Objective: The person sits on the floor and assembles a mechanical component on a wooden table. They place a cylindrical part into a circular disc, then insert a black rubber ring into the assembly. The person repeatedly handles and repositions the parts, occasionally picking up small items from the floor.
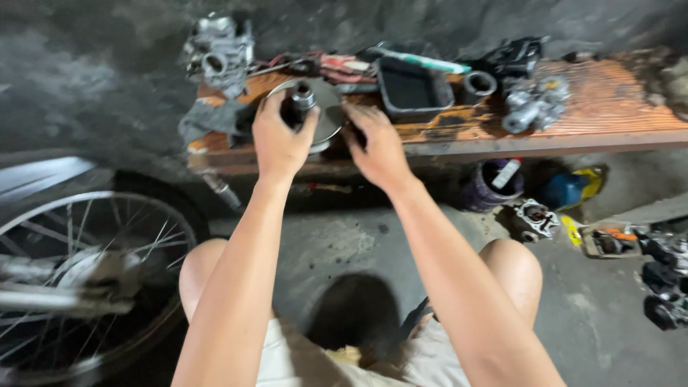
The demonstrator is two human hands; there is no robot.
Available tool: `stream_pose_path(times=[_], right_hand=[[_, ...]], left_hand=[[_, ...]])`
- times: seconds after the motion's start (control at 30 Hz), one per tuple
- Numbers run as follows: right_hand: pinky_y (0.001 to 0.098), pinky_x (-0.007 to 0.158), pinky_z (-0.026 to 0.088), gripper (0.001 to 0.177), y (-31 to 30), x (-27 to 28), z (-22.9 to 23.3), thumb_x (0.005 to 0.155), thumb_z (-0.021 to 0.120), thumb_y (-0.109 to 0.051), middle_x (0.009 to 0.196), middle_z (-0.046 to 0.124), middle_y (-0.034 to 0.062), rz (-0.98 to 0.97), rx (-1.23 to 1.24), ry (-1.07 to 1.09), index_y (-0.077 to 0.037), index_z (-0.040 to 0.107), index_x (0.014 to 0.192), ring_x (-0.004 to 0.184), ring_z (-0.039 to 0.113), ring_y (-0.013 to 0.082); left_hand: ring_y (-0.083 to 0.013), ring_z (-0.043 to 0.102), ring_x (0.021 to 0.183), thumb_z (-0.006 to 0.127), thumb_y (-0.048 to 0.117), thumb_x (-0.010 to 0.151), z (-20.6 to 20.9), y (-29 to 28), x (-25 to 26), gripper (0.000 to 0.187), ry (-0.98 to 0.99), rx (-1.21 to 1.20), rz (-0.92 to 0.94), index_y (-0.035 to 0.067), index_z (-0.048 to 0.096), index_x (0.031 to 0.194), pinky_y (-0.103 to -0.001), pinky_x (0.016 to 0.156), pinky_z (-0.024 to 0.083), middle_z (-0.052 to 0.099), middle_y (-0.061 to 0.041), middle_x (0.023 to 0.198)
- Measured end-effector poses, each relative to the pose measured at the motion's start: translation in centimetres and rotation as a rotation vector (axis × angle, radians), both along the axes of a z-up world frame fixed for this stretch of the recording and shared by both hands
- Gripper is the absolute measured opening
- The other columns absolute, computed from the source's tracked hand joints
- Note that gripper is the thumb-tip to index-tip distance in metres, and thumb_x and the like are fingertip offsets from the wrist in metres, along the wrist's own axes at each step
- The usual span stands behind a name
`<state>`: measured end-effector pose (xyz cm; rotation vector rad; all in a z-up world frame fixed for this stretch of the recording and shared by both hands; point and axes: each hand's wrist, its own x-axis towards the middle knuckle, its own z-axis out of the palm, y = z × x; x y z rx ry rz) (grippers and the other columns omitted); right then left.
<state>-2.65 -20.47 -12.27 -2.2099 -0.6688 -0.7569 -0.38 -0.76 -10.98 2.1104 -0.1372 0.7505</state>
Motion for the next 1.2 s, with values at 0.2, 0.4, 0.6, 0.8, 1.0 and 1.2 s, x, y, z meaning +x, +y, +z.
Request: stream_pose_path(times=[0.2,0.4,0.6,0.8,1.0,1.2], right_hand=[[0.0548,0.113,0.043,0.04,-0.2,-0.4,0.6,0.096,0.07,-0.011,0.127,0.07,0.0204,0.0,0.007,0.056,-0.004,0.066,0.135,0.122,0.064,0.0425],[0.0523,0.117,0.041,0.038,-0.1,-0.9,1.0,0.099,0.066,-0.015,0.131,0.069,0.017,0.0,0.029,0.108,-0.006,0.065,0.136,0.127,0.063,0.0371],[0.0532,0.116,0.042,0.039,-0.1,-1.3,1.7,0.099,0.063,-0.011,0.131,0.068,0.0202,0.008,0.012,0.098,-0.003,0.064,0.137,0.127,0.062,0.0399],[0.0516,0.117,0.04,0.04,-0.3,-1.8,2.4,0.097,0.06,-0.005,0.131,0.068,0.0206,0.025,0.008,0.116,-0.001,0.064,0.137,0.129,0.06,0.04],[0.0514,0.117,0.041,0.045,-0.4,-1.9,2.8,0.093,0.059,0.001,0.132,0.067,0.0217,0.021,-0.008,0.11,0.0,0.063,0.137,0.128,0.06,0.0416],[0.0514,0.116,0.042,0.046,-0.3,-2.1,2.8,0.091,0.058,0.003,0.132,0.068,0.0217,0.025,-0.02,0.099,0.0,0.063,0.137,0.128,0.061,0.0418]], left_hand=[[-0.0344,0.06,0.121,0.079,0.053,0.082,1.1,-1.5,-0.8,0.059,0.133,0.22,0.198,0.02,0.066,0.13,-0.064,0.097,0.047,0.062,-0.009,0.124],[-0.0316,0.058,0.12,0.076,0.055,0.087,0.3,-1.2,-0.5,0.058,0.147,0.242,0.201,0.019,0.065,0.131,-0.063,0.1,0.046,0.058,-0.003,0.121],[-0.0321,0.059,0.121,0.075,0.055,0.086,1.0,-0.7,-0.1,0.059,0.181,0.245,0.166,0.017,0.067,0.131,-0.065,0.101,0.045,0.059,-0.005,0.121],[-0.0284,0.06,0.12,0.076,0.055,0.08,1.4,-0.4,0.5,0.056,0.269,0.2,0.129,0.02,0.069,0.123,-0.065,0.094,0.051,0.06,-0.001,0.114],[-0.0335,0.058,0.123,0.076,0.048,0.08,2.5,-0.7,0.2,0.056,0.285,0.188,0.111,0.014,0.069,0.125,-0.072,0.094,0.047,0.061,-0.006,0.118],[-0.0328,0.059,0.121,0.078,0.049,0.078,1.3,-0.5,0.9,0.056,0.257,0.184,0.124,0.018,0.069,0.123,-0.071,0.092,0.049,0.062,-0.005,0.116]])
